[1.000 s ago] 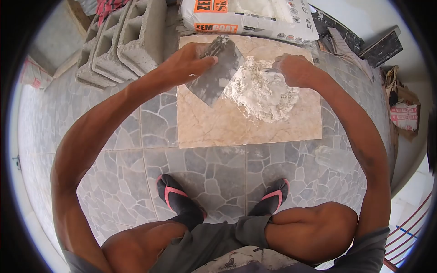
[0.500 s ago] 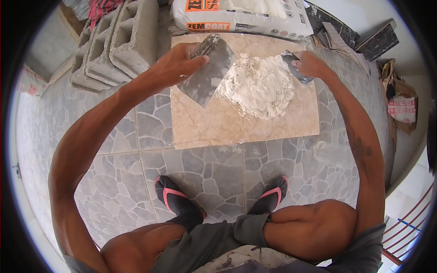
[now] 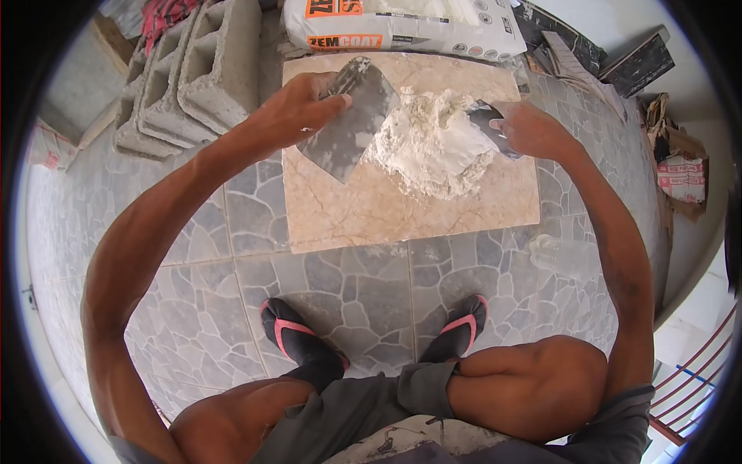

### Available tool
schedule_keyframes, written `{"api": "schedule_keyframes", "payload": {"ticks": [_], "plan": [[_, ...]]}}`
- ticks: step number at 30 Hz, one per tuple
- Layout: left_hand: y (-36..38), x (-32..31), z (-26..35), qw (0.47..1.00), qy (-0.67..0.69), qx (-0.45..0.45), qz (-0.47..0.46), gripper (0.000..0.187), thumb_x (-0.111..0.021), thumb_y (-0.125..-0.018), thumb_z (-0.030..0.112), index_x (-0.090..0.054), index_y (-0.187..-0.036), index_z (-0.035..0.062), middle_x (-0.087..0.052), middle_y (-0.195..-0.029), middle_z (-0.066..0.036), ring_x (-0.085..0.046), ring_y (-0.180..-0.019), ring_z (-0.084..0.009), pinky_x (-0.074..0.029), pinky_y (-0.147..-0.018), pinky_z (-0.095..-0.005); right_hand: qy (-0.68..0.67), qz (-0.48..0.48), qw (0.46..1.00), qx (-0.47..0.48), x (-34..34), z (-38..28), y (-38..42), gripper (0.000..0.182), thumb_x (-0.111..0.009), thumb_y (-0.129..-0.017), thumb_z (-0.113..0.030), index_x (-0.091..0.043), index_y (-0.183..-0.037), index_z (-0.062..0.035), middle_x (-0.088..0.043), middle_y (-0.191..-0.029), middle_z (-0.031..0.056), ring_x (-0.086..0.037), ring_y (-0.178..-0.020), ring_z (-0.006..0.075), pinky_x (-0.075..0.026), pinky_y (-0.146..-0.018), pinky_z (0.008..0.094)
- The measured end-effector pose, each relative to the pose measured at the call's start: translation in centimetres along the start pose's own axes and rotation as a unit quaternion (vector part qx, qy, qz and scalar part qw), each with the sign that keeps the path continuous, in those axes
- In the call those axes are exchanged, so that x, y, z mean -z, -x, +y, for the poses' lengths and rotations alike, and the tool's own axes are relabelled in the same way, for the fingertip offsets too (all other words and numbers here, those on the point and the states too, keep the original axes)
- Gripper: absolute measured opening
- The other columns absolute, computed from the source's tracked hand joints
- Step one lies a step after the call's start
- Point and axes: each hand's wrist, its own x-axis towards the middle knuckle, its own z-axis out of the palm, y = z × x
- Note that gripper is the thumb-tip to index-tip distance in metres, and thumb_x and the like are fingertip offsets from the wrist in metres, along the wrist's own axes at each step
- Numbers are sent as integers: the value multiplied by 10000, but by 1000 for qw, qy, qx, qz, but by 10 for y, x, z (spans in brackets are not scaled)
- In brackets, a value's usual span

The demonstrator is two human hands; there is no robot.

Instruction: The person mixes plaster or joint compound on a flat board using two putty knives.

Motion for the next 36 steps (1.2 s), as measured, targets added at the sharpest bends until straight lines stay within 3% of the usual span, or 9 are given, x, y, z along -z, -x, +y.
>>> {"api": "schedule_keyframes", "payload": {"ticks": [6,11,14,18,22,27,29,32,36], "plan": [[3,3,3,999,26,-18,-3,266,-526,-940,258,-598,-938,2,-469,-614,22,-432,-535,-93,-364,-507,-303,-111,-19,969,-220,-22,105,16,323,-684,-867,-220,-639,-985,77,-591,-729,153,-561,-688,202,-442,-652,364],[-1,-3,11,999,34,-31,10,256,-529,-936,250,-593,-920,2,-453,-616,30,-422,-553,-81,-347,-516,-280,-392,29,893,-219,-96,167,30,342,-707,-866,-218,-659,-997,94,-619,-788,72,-527,-676,149,-426,-591,342],[-5,-8,18,997,59,-45,-2,265,-536,-941,260,-586,-893,4,-452,-641,34,-411,-580,-73,-336,-531,-270,-449,21,858,-248,-79,101,36,324,-698,-879,-210,-653,-994,91,-619,-793,73,-523,-652,125,-405,-549,315],[-12,-19,35,995,83,-32,-39,285,-543,-958,285,-580,-875,16,-444,-679,39,-386,-616,-56,-313,-540,-262,-524,37,829,-193,-120,116,18,269,-675,-897,-185,-642,-997,62,-560,-736,14,-457,-570,93,-336,-475,300],[-19,-40,63,999,28,-18,-27,292,-528,-965,294,-579,-886,18,-431,-646,27,-384,-592,-56,-303,-517,-264,-440,13,876,-200,-85,69,30,322,-615,-936,-170,-614,-1167,54,-620,-930,47,-540,-775,109,-447,-664,286],[-37,-92,81,989,-18,-144,38,212,-494,-842,98,-567,-754,-80,-609,-645,-197,-621,-615,-354,-507,-602,-447,-484,43,855,-183,-63,21,33,247,-598,-938,-157,-640,-1099,27,-550,-783,-12,-462,-658,85,-391,-570,271],[-47,-117,75,961,-100,-250,60,186,-542,-812,85,-590,-732,-77,-606,-688,-214,-619,-635,-366,-520,-597,-435,-470,58,860,-188,-54,0,33,211,-586,-940,-145,-643,-1060,19,-497,-708,-31,-429,-598,78,-389,-541,273],[-53,-132,79,935,-227,-273,24,160,-596,-764,70,-610,-713,-82,-585,-856,-308,-631,-731,-395,-545,-628,-430,-504,62,843,-177,-39,-21,32,210,-580,-939,-131,-643,-1069,21,-514,-711,-18,-449,-603,84,-407,-547,284],[-55,-142,86,967,-144,-200,63,224,-592,-784,52,-520,-887,-135,-563,-905,-350,-639,-809,-432,-550,-687,-448,-550,107,808,-180,-37,-30,34,183,-581,-930,-126,-649,-1009,25,-540,-711,-2,-467,-613,88,-418,-551,290]]}}
